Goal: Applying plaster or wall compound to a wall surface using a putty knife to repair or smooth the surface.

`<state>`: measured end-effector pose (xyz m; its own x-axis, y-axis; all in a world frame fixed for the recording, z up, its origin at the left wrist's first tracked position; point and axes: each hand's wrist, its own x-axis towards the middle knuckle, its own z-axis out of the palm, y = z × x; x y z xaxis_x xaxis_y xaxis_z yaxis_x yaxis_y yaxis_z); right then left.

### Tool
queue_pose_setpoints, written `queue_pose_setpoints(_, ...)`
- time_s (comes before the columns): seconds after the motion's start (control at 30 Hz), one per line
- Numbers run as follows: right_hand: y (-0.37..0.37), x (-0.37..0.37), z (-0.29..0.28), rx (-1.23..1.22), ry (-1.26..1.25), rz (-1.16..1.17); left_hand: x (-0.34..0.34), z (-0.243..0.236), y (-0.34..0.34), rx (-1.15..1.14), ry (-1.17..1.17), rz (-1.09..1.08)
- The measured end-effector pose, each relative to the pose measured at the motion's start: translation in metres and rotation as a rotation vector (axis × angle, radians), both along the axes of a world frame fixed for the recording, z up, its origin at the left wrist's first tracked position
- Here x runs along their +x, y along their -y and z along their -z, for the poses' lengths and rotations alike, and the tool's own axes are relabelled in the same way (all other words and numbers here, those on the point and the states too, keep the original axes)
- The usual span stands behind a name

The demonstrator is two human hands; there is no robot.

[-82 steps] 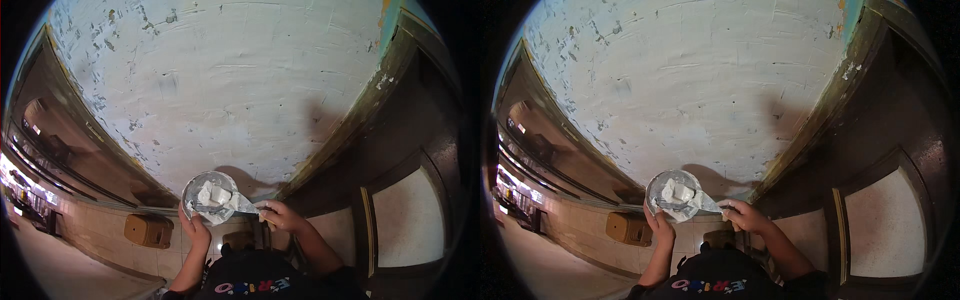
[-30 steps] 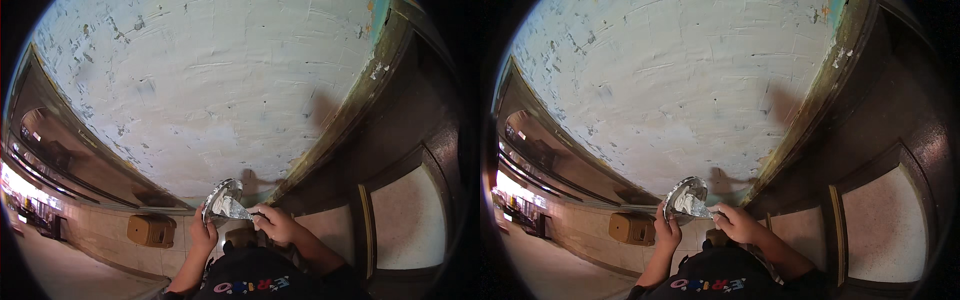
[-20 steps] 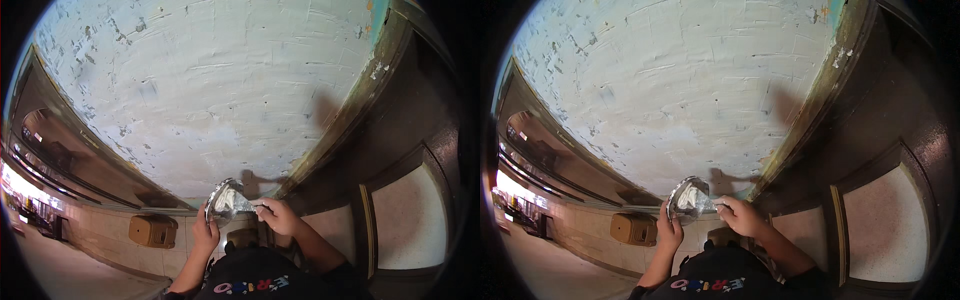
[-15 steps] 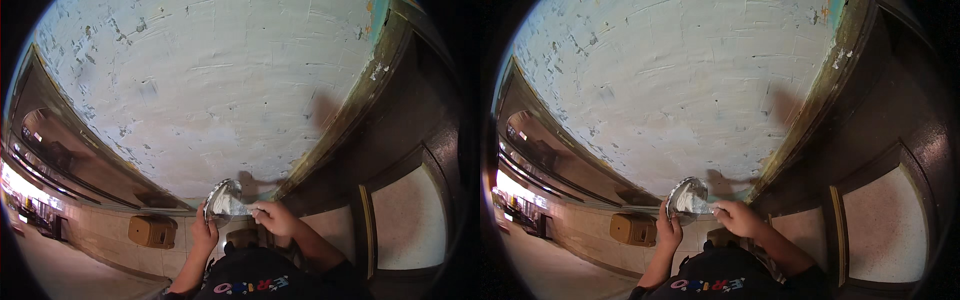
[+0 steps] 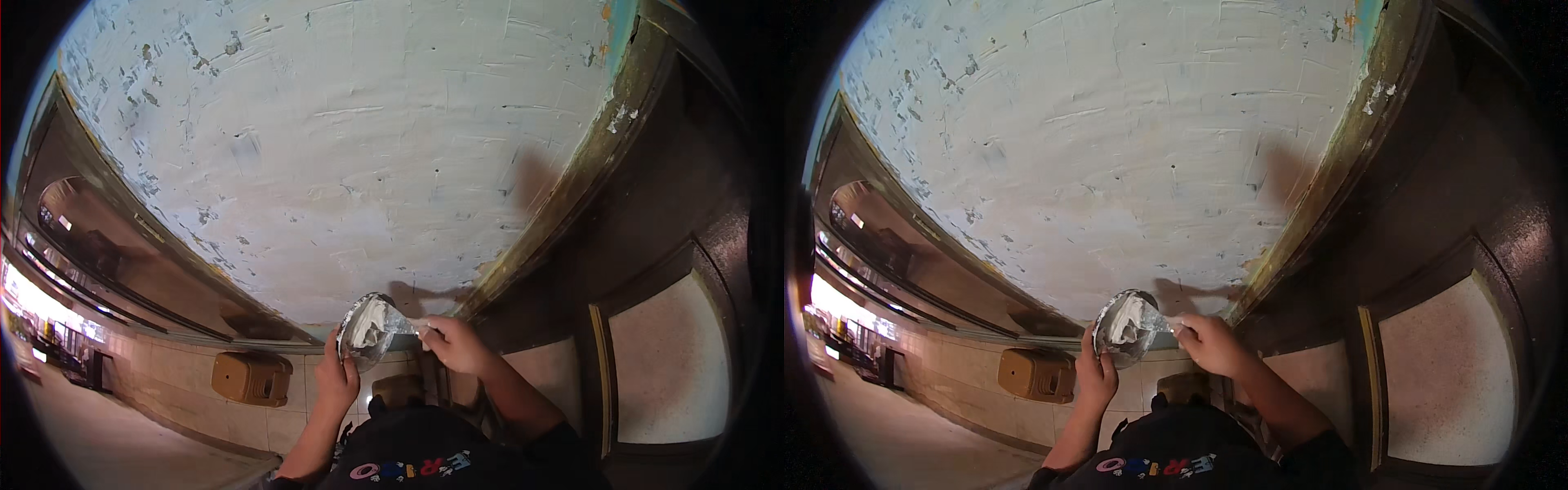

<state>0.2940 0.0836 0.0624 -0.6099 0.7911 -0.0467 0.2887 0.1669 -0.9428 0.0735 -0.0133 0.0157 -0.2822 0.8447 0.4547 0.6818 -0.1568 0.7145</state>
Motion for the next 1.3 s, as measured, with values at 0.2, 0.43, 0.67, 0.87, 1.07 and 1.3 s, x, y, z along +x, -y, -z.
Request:
queue_pose_setpoints(0.2, -0.011, 0.001, 0.0, -0.017, 0.052, 0.017, 0.007, -0.008, 0.0, -0.063, 0.14, 0.003)
queue_pose_setpoints(0.43, -0.004, 0.0, -0.007, -0.03, 0.086, -0.04, 0.005, 0.008, -0.002, -0.108, 0.186, -0.023)
queue_pose_setpoints(0.67, -0.013, -0.005, -0.01, 0.011, 0.107, 0.016, 0.006, 0.004, -0.007, 0.033, 0.108, -0.025)
queue_pose_setpoints(0.87, -0.024, -0.006, -0.017, 0.135, 0.148, -0.001, 0.003, 0.002, -0.007, -0.041, 0.147, -0.041)
queue_pose_setpoints(1.07, -0.025, 0.002, -0.008, 0.009, 0.098, -0.184, -0.006, 0.015, -0.013, 0.036, 0.221, -0.058)
queue_pose_setpoints(1.3, -0.022, 0.009, -0.015, -0.295, -0.274, -0.061, -0.018, 0.041, -0.014, -0.056, 0.861, -0.088)
